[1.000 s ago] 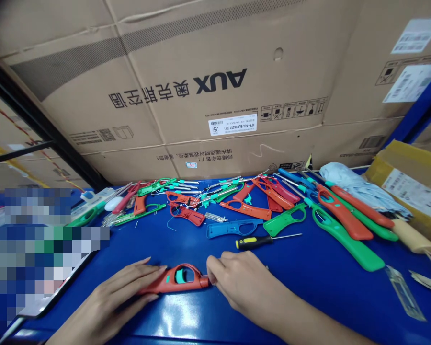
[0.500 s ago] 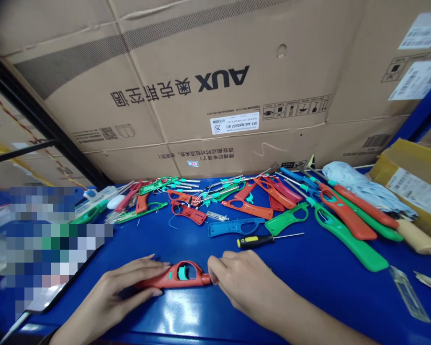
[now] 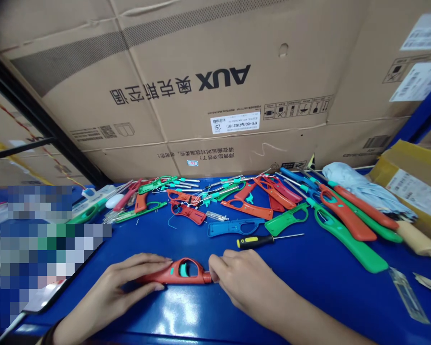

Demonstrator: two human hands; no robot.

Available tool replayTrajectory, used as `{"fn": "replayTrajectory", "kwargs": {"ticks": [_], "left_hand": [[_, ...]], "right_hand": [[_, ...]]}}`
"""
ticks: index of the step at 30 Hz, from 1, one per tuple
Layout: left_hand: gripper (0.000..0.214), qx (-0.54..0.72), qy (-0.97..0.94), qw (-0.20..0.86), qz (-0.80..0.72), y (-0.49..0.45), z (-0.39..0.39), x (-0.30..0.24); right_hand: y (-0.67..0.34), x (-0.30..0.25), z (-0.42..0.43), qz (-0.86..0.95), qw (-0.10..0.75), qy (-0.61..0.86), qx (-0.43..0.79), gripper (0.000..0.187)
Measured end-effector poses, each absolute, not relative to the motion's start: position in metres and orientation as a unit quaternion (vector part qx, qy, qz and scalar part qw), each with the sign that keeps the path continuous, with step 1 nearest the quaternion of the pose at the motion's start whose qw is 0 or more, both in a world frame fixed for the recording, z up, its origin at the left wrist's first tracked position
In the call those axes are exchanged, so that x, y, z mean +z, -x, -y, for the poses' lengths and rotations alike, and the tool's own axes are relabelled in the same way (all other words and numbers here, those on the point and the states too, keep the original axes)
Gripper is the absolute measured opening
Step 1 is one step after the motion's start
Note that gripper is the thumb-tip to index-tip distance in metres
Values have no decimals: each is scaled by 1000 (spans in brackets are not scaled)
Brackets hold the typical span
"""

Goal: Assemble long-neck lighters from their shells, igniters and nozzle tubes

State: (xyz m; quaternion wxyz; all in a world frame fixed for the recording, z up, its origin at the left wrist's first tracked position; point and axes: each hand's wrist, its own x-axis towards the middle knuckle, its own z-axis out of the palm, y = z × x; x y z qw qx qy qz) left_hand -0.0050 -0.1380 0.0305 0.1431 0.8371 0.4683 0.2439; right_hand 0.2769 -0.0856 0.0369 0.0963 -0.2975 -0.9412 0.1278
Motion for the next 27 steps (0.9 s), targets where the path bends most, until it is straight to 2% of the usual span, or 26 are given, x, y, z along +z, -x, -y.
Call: {"fn": "replayTrajectory", "kwargs": {"ticks": [8,20,27], "left_hand": [[31,252,-821,183,-479,1,138,29],[29,243,-802,228,-497,1,128,35],[27,235,-799,236,-500,-3,117,38]], "right_hand": [[-277,34,85,941,119,291,121,15],[-276,35,86,942,102,292,127,12],[-277,36,83,941,100,304,113,5]]}}
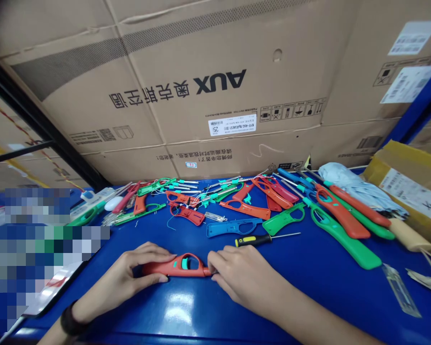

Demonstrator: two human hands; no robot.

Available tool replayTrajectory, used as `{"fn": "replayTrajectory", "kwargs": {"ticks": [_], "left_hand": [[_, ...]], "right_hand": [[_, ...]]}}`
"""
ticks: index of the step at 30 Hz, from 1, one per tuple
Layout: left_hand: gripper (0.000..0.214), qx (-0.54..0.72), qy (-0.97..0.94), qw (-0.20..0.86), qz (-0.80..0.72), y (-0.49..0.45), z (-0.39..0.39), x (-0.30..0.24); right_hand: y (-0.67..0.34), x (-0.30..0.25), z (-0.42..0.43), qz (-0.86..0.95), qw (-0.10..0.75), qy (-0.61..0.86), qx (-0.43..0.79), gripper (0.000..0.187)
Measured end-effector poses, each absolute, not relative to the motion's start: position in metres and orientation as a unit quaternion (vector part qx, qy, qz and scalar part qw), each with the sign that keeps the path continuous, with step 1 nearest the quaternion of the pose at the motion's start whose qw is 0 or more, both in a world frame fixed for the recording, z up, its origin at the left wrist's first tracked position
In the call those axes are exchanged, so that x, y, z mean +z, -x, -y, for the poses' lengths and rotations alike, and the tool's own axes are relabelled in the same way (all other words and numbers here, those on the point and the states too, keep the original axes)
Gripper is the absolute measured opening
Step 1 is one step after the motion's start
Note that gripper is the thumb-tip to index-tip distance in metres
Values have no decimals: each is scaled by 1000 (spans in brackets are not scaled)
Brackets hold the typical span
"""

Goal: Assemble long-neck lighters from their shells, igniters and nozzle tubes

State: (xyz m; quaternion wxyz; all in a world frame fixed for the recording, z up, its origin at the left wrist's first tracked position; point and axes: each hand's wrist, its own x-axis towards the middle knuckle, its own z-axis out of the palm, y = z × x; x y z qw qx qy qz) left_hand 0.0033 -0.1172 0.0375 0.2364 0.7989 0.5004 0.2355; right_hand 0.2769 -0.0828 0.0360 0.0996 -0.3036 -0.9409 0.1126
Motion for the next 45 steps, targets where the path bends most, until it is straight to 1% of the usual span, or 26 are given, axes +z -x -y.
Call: {"fn": "replayTrajectory", "kwargs": {"ticks": [5,9,12,15,19,22,29,32,35,37,41,45], "left_hand": [[29,244,-810,240,-475,-12,112,34],[30,239,-819,245,-461,-18,111,31],[29,235,-816,249,-465,-18,111,30],[30,240,-807,250,-478,-18,111,28],[31,236,-812,231,-481,-18,113,24],[32,213,-845,167,-461,-17,116,22],[37,170,-896,-96,-399,-15,130,12],[38,146,-892,-161,-396,-15,134,9],[37,149,-890,-197,-383,-16,137,10],[36,164,-889,-200,-378,-17,137,11],[32,200,-886,-159,-386,-21,137,12],[26,239,-885,-113,-383,-23,137,11]], "right_hand": [[-277,24,81,942,174,243,154,23],[-275,18,81,934,199,247,165,22],[-272,15,82,916,212,279,195,22],[-270,14,83,894,217,320,229,21],[-269,15,82,887,202,330,252,19],[-270,19,80,897,190,325,231,16],[-275,17,77,947,171,246,112,14],[-276,14,78,954,161,242,76,12],[-275,13,80,952,171,243,74,12],[-275,13,82,947,191,243,87,14],[-276,14,84,937,221,247,111,15],[-280,21,83,937,219,243,118,13]]}}
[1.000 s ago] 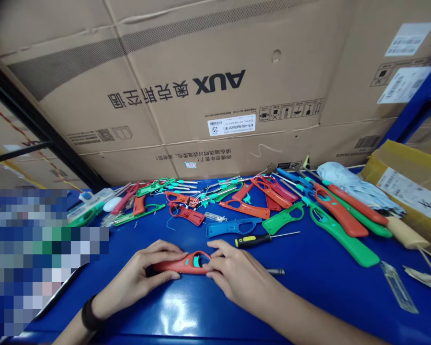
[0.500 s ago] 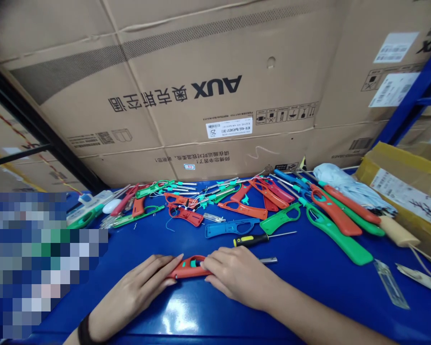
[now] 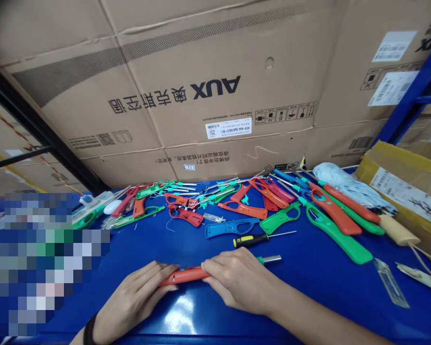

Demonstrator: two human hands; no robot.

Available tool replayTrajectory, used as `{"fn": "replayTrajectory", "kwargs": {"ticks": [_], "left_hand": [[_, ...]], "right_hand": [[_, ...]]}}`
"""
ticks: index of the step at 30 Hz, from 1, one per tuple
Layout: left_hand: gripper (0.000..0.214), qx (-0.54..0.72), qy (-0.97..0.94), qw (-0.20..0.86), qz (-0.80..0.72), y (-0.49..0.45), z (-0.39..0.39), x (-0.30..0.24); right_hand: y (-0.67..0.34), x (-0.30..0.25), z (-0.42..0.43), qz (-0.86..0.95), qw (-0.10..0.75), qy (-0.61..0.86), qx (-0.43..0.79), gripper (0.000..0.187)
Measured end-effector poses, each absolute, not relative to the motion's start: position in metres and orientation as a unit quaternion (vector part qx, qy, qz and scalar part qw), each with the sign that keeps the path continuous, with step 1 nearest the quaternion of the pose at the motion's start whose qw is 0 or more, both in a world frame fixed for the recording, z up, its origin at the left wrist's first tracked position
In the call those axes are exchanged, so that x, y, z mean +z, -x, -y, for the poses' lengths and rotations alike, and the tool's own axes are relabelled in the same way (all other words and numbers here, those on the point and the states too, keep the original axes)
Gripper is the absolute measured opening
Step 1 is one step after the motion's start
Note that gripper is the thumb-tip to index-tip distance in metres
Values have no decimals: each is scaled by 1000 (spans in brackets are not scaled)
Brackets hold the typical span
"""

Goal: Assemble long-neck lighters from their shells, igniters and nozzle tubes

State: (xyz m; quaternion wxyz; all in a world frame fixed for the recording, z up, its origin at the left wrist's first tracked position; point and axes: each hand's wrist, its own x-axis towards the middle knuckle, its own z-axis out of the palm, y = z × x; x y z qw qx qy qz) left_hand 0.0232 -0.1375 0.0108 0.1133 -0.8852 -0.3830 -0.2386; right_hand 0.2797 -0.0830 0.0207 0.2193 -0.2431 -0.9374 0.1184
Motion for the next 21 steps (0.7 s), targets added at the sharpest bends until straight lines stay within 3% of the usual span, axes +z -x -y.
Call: {"fn": "replayTrajectory", "kwargs": {"ticks": [5,9,14,21], "left_hand": [[17,-267,865,-23,424,-34,147,14],[14,-266,828,-142,472,-65,154,27],[33,-214,707,-368,564,-100,150,47],[42,-209,595,-526,570,-106,146,41]], "right_hand": [[-277,27,87,940,217,244,99,16],[-266,23,94,926,272,258,-43,42],[-265,26,92,891,334,300,-73,56],[-271,31,89,895,279,341,-77,57]]}}
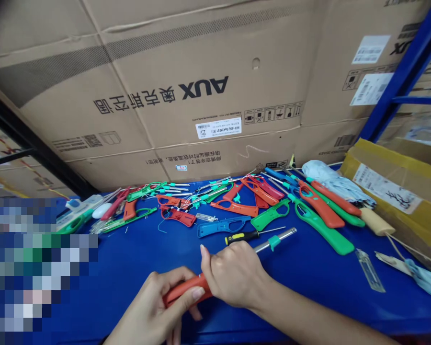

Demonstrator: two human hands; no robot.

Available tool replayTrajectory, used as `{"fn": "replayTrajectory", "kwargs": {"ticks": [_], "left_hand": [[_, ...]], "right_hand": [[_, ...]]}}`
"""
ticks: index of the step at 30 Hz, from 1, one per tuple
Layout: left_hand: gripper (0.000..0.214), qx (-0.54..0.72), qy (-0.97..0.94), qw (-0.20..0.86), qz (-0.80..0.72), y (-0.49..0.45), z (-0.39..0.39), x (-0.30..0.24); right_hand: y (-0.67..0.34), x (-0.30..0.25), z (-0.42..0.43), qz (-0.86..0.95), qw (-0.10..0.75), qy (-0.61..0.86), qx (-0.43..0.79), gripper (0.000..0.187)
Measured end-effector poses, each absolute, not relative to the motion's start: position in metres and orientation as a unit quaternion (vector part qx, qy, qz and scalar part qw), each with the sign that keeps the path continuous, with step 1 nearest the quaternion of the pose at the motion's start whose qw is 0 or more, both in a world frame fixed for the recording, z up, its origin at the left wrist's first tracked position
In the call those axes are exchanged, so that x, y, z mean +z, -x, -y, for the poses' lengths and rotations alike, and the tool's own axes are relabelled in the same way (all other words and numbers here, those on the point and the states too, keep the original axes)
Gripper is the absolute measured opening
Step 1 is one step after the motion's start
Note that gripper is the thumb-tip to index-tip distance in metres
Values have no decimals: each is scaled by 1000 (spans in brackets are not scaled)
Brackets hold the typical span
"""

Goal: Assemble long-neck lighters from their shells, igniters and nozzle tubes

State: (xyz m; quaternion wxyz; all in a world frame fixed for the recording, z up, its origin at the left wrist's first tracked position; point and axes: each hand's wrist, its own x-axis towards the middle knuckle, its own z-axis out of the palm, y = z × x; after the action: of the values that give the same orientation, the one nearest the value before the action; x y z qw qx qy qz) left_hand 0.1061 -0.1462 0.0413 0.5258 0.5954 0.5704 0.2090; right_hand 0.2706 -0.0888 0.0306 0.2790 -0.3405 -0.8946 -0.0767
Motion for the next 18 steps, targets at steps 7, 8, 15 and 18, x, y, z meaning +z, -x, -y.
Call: {"fn": "replayTrajectory", "kwargs": {"ticks": [7,8,15,18], "left_hand": [[62,217,-459,662,-552,-92,142,40],[61,233,-436,680,-541,-88,142,41],[54,262,-270,826,-419,-93,146,50],[62,229,-196,870,-390,-106,148,51]], "right_hand": [[-279,45,78,888,411,207,-10,58],[-282,48,77,870,457,185,-6,56],[-276,47,81,857,498,133,-21,39],[-272,48,84,836,527,149,-40,39]]}}
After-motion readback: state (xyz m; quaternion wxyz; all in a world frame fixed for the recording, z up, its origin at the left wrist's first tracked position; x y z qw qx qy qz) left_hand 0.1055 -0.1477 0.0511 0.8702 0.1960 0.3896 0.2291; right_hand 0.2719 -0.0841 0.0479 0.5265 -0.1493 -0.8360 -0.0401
